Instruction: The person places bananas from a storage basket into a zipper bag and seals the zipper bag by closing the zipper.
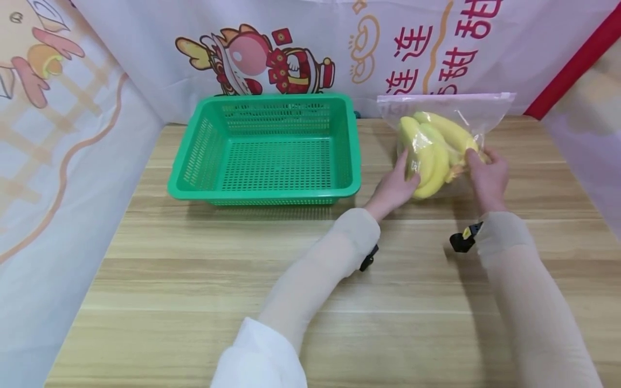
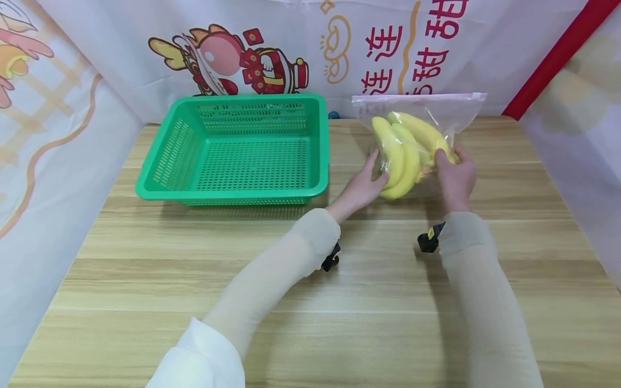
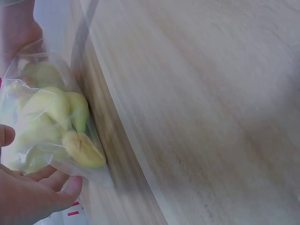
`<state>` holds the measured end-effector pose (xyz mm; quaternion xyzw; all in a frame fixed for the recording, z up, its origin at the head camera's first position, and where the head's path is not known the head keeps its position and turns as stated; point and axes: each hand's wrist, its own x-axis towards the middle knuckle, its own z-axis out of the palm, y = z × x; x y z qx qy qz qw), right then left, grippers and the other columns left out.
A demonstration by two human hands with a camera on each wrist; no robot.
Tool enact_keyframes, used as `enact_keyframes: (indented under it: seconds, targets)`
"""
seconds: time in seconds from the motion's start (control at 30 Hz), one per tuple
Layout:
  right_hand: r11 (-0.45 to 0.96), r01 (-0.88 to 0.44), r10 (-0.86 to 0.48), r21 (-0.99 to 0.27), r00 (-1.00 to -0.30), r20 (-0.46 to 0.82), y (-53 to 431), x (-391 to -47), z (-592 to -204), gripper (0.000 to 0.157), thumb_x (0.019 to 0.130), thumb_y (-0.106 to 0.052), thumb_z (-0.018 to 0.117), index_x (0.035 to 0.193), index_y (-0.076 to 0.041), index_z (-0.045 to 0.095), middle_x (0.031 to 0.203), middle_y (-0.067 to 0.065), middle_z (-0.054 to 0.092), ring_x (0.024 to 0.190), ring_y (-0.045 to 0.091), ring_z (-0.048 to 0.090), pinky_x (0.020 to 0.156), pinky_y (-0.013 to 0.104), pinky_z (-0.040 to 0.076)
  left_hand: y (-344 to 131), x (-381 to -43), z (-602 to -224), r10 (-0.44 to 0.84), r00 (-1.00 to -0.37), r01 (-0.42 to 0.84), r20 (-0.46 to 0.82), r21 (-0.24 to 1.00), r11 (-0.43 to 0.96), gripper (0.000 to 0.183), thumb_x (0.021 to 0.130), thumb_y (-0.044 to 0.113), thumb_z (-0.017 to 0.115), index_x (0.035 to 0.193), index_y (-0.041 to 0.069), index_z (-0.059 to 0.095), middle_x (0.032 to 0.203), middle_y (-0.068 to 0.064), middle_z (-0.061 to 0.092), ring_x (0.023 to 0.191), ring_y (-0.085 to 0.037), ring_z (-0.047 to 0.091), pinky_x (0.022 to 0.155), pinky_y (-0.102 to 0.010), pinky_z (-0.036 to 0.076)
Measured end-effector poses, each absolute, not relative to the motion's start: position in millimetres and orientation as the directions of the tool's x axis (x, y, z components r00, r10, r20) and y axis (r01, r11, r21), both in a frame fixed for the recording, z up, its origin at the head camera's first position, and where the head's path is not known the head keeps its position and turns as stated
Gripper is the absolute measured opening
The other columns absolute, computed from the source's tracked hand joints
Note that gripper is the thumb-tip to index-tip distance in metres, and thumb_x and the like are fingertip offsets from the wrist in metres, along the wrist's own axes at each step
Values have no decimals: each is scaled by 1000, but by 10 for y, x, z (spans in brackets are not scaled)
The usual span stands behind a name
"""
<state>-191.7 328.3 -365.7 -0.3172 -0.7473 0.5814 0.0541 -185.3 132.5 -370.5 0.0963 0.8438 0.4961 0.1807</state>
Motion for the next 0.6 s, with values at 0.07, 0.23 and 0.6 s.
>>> enact_keyframes:
  seconds: [0.07,0.23,0.6]
  targets:
    - [197,433,518,-880,-808,-282,3313,-1917,-3655,70,91,-46,57,149,-17,32,97,-15,48,72,-5,50,62,8,45,1331,-1855,-3699,346,-915,0,-207,858,514,68,99,36,44,154,33,5,150,-4,42,84,-18,59,73,-30,49]
    - [391,456,425,-800,-860,-282,3453,-1903,-3634,77,90,-59,45,151,-15,27,117,-1,54,86,1,50,74,16,45,1377,-1843,-3685,336,-915,43,-223,774,631,72,98,38,46,155,20,6,151,-8,40,127,-22,51,104,-36,44]
    - [509,466,335,-724,-882,-332,3714,-1906,-3328,92,89,-71,31,152,-6,14,158,22,12,144,45,17,115,61,19,1449,-1716,-3391,289,-924,80,-251,613,786,74,95,41,49,153,9,15,144,-9,47,129,-21,49,104,-32,44]
